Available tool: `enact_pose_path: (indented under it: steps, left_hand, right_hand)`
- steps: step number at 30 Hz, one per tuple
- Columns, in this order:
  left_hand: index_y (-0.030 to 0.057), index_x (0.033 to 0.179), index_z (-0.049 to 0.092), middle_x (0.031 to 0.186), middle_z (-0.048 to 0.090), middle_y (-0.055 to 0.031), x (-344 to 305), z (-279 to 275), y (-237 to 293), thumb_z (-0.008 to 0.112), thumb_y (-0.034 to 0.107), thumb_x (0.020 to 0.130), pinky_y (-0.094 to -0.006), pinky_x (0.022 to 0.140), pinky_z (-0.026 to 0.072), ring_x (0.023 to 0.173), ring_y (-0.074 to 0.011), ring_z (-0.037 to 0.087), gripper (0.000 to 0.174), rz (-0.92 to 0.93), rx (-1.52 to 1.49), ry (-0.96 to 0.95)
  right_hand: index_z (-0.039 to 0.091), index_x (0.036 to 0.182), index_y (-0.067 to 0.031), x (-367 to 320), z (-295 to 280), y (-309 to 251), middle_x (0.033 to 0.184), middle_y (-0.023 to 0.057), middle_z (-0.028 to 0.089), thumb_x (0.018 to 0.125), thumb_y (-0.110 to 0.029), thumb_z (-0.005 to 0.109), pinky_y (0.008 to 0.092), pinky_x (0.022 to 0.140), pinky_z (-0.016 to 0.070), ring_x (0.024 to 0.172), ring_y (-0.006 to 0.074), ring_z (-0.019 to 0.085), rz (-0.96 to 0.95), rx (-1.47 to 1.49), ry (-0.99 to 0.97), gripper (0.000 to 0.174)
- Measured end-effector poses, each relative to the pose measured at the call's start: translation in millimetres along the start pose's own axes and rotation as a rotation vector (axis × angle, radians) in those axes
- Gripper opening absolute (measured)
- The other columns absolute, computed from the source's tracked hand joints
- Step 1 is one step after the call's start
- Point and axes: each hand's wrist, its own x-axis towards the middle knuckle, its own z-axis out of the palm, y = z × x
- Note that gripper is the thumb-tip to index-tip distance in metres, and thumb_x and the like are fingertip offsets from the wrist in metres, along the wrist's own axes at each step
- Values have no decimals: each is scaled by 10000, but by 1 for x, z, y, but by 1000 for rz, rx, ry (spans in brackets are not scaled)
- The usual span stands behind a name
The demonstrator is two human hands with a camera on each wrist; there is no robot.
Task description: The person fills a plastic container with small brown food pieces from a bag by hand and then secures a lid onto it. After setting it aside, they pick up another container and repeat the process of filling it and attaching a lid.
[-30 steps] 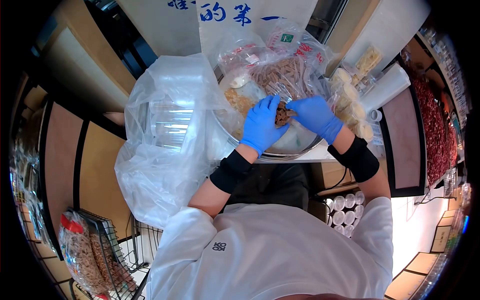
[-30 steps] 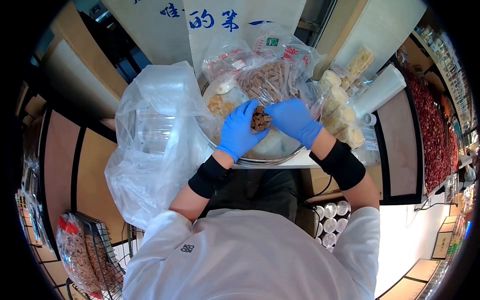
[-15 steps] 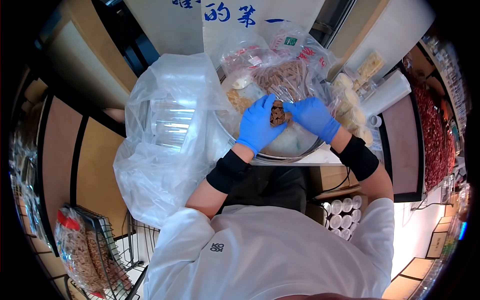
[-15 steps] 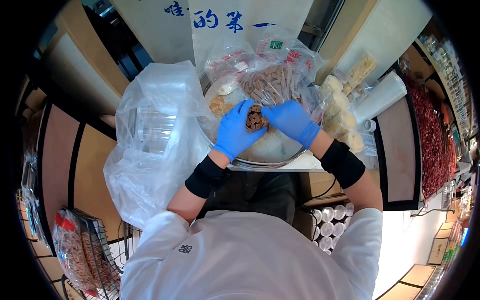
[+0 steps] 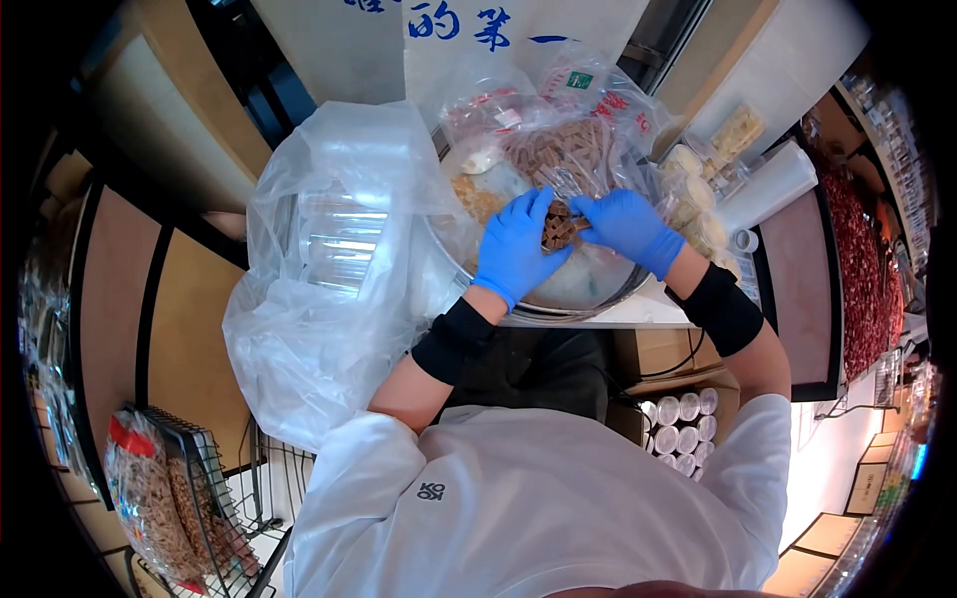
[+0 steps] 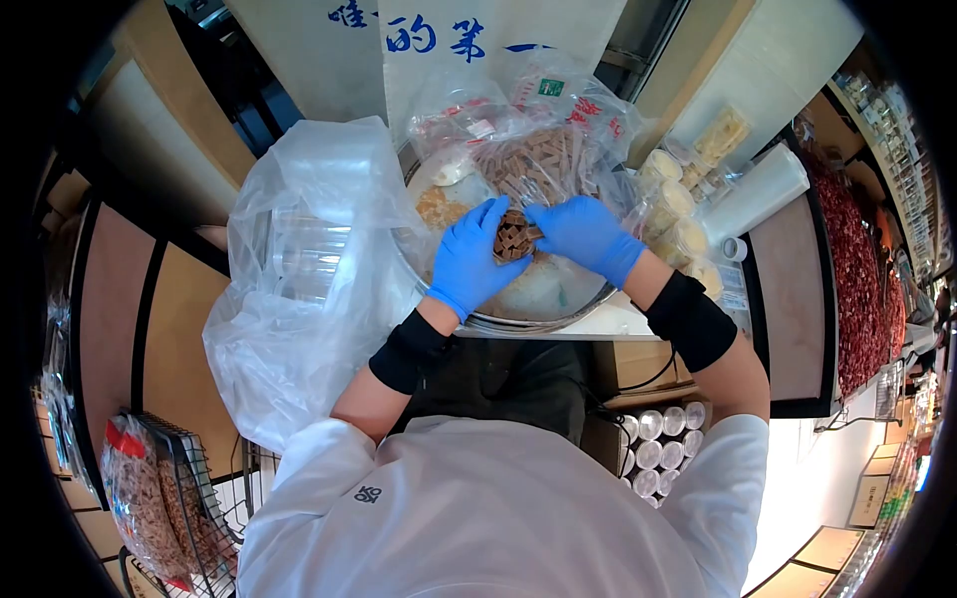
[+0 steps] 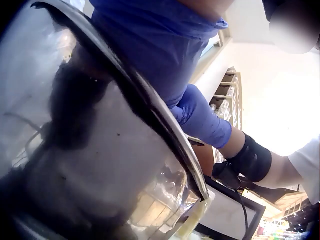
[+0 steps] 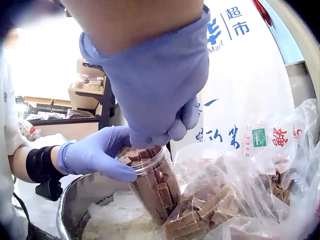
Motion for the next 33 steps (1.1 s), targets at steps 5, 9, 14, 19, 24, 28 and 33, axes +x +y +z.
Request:
enact_pose_path:
  steps: [5, 9, 14, 19, 24, 28, 33]
  left_hand:
    - [82, 1396, 434, 1272, 546, -207, 0, 0, 2, 803, 374, 717, -445, 930, 483, 1086, -385, 588, 826, 4, -33, 8]
    - [92, 1403, 430, 1270, 548, -201, 1, -1, 1, 800, 373, 721, -444, 923, 486, 1076, -382, 593, 825, 4, -19, 13]
    - [110, 1413, 427, 1268, 549, -193, -2, 1, 2, 797, 371, 727, -437, 903, 489, 1070, -370, 596, 822, 45, 45, 7]
    - [135, 1430, 418, 1283, 539, -185, -5, 1, 6, 788, 363, 739, -440, 882, 485, 1074, -359, 596, 816, 103, 62, -11]
    - [137, 1433, 412, 1289, 532, -194, -5, 5, 3, 797, 349, 729, -449, 902, 480, 1079, -368, 592, 830, 73, 8, 28]
    - [129, 1387, 454, 1281, 532, -203, -8, 0, 0, 809, 337, 714, -452, 917, 477, 1078, -380, 589, 789, 48, -5, 54]
    - [124, 1287, 523, 1269, 537, -206, -12, -1, 0, 811, 343, 708, -452, 896, 491, 1073, -387, 588, 682, 83, 16, 57]
  right_hand:
    - [555, 1058, -112, -4, 0, -3, 697, 104, 656, 810, -306, 696, 408, 581, 529, 639, 305, 667, -3, 60, 42, 345]
    - [581, 1042, -114, -5, -11, -19, 705, 120, 662, 806, -279, 692, 406, 593, 529, 658, 301, 675, 94, 15, -42, 309]
    - [618, 970, -97, -7, -9, -23, 689, 131, 655, 796, -205, 666, 417, 592, 528, 651, 309, 676, 102, 52, 26, 211]
    - [628, 927, -72, -10, -8, -30, 677, 139, 651, 795, -162, 640, 420, 581, 527, 646, 312, 677, 163, 6, 36, 161]
    - [628, 969, -65, -15, -2, -35, 666, 130, 645, 838, -124, 600, 405, 545, 520, 623, 307, 671, 116, -61, 134, 147]
    - [634, 1071, -93, -21, -4, -37, 690, 131, 655, 853, -166, 609, 414, 548, 516, 624, 309, 668, 129, 91, 99, 231]
    - [628, 1160, -127, -25, 1, -35, 756, 160, 672, 855, -258, 646, 426, 587, 521, 646, 338, 661, 195, 238, 108, 332]
